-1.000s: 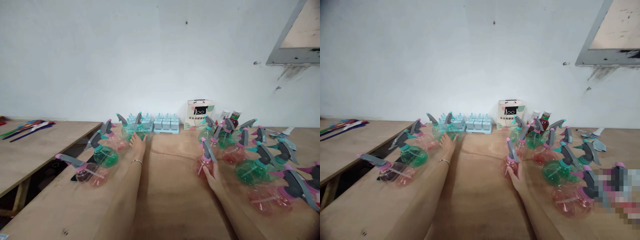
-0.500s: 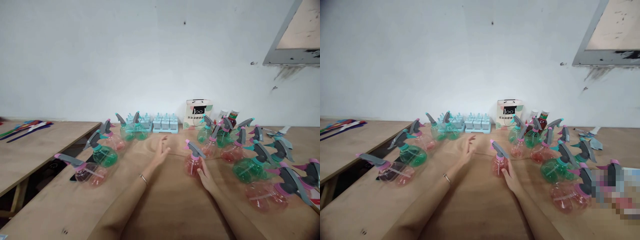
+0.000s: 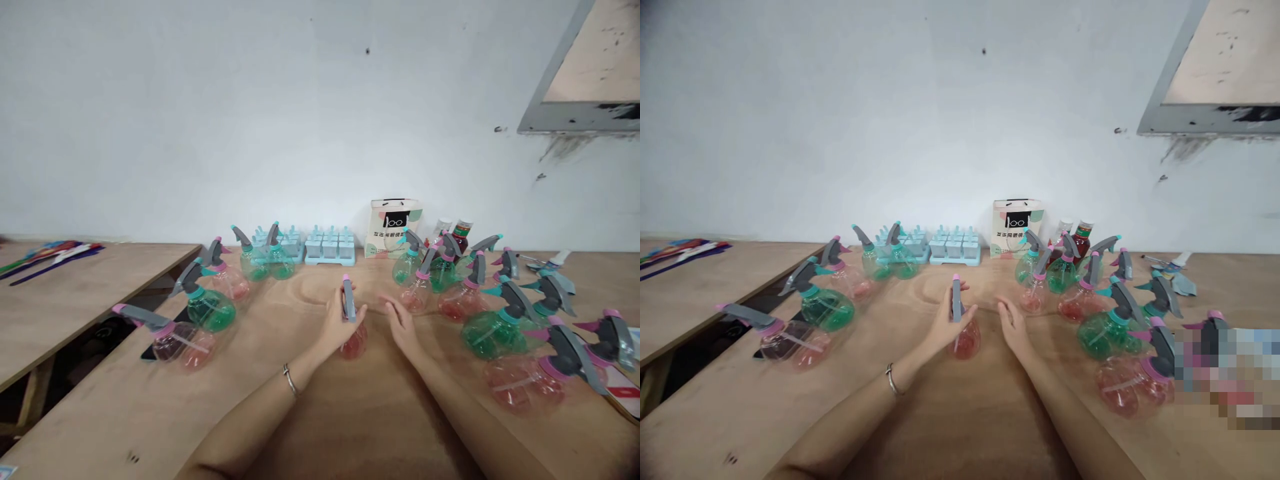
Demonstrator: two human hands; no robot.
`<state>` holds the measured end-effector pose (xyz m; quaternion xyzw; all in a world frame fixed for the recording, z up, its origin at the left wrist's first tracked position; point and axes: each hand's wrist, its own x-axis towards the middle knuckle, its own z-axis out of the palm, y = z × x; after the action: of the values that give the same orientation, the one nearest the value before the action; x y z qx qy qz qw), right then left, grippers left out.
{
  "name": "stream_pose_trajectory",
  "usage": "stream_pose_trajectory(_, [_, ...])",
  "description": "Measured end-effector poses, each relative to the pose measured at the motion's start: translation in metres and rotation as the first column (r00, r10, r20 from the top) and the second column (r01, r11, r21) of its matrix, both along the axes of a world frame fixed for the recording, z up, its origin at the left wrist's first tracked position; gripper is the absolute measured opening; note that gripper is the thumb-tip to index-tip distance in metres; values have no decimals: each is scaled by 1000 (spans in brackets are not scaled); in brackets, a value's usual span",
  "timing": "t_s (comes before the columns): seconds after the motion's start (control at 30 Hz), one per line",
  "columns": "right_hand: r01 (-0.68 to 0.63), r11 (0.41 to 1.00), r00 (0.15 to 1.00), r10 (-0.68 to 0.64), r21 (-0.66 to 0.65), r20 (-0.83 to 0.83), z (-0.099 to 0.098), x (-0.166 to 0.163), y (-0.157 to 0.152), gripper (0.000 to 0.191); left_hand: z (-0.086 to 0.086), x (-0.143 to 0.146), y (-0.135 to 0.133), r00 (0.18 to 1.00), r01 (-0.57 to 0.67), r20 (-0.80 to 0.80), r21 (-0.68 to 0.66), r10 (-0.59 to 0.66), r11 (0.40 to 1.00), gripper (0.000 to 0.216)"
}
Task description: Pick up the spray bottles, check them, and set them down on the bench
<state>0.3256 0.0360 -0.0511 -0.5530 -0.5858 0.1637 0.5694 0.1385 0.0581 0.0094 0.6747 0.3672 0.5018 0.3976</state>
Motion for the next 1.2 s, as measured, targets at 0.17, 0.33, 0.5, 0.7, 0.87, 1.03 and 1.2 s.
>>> stream_pose_trajectory(0.17, [376,922,927,-374,96,-39,32,11,67,87,0,-2,1,997,81,-2,-29,-81,996,55])
stream_pose_trajectory(0.33, [544,837,839,-544,55,-12,39,29,119,102,3,-2,1,991,135,4,-21,-135,991,51])
stream_pose_trajectory(0.5, [635,772,771,-635,-25,-40,25,46,141,99,4,-2,5,987,161,31,-23,-160,987,50])
stream_pose_trajectory(0.7, [655,755,755,-656,-31,-30,5,39,136,89,27,-21,8,932,361,-61,47,-358,931,38])
stream_pose_trajectory(0.87, [624,781,781,-624,0,2,-9,22,121,85,68,-42,6,841,539,63,-5,-538,842,24])
stream_pose_trajectory(1.03, [422,895,907,-415,146,-75,-28,8,90,83,91,-43,18,810,495,370,-18,-454,868,12])
stream_pose_trajectory(1.2, [293,945,954,-280,145,-102,-44,9,59,79,91,-32,23,837,332,474,-44,-273,942,19])
